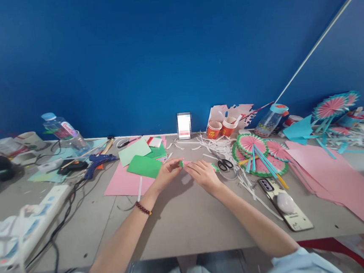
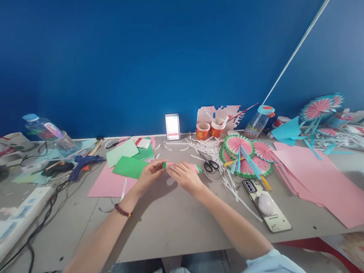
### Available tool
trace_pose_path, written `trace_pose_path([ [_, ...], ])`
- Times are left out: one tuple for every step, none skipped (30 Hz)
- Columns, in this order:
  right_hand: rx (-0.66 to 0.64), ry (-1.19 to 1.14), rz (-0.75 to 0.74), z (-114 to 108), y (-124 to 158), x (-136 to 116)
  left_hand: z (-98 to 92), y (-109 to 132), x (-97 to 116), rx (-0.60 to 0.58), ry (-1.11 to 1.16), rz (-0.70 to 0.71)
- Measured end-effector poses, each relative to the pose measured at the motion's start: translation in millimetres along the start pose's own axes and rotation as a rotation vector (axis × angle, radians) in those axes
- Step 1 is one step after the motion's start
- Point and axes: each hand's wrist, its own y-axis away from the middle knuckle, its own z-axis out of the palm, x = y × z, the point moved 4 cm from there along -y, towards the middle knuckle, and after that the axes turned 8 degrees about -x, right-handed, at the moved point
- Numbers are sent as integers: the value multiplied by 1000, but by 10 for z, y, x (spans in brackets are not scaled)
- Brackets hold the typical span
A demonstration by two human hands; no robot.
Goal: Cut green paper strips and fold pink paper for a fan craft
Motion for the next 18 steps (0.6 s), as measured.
trace_pose_path([
  [-10, -8, 6, 7, 0, 0, 10, -2, 6, -3, -3, 13],
  [-21, -15, 12, 13, 0, 1, 18, -4, 15, -3, -4, 32],
  [-30, -21, 16, 17, 0, 1, 23, -6, 22, 0, 1, 51],
  [-35, -23, 20, 19, 0, 2, 28, -8, 24, 3, 11, 65],
  [-36, -23, 22, 20, 0, 2, 33, -10, 21, 0, 23, 69],
  [-35, -21, 20, 23, 2, 1, 39, -11, 11, -6, 36, 63],
  [-32, -19, 16, 27, 3, -1, 44, -12, -2, -12, 48, 49],
  [-30, -18, 12, 34, 6, -4, 49, -12, -16, -18, 59, 35],
  [-28, -20, 7, 45, 9, -7, 53, -11, -29, -22, 68, 22],
  [-30, -26, 3, 57, 11, -12, 53, -9, -38, -22, 73, 12],
  [-32, -39, 5, 67, 11, -16, 51, -6, -46, -19, 76, 2],
  [-30, -58, 14, 67, 6, -21, 44, -3, -53, -13, 74, -10],
  [-21, -84, 31, 51, -6, -29, 35, -1, -63, -8, 68, -23],
  [-6, -117, 54, 13, -28, -42, 23, 0, -75, -3, 59, -38],
  [21, -164, 78, -53, -61, -66, 5, 0, -89, 9, 48, -50],
  [50, -225, 103, -143, -105, -104, -17, -2, -108, 26, 36, -59],
  [68, -311, 126, -251, -158, -161, -41, -7, -131, 47, 22, -65],
  [92, -433, 127, -376, -216, -249, -65, -13, -159, 69, 7, -69],
])
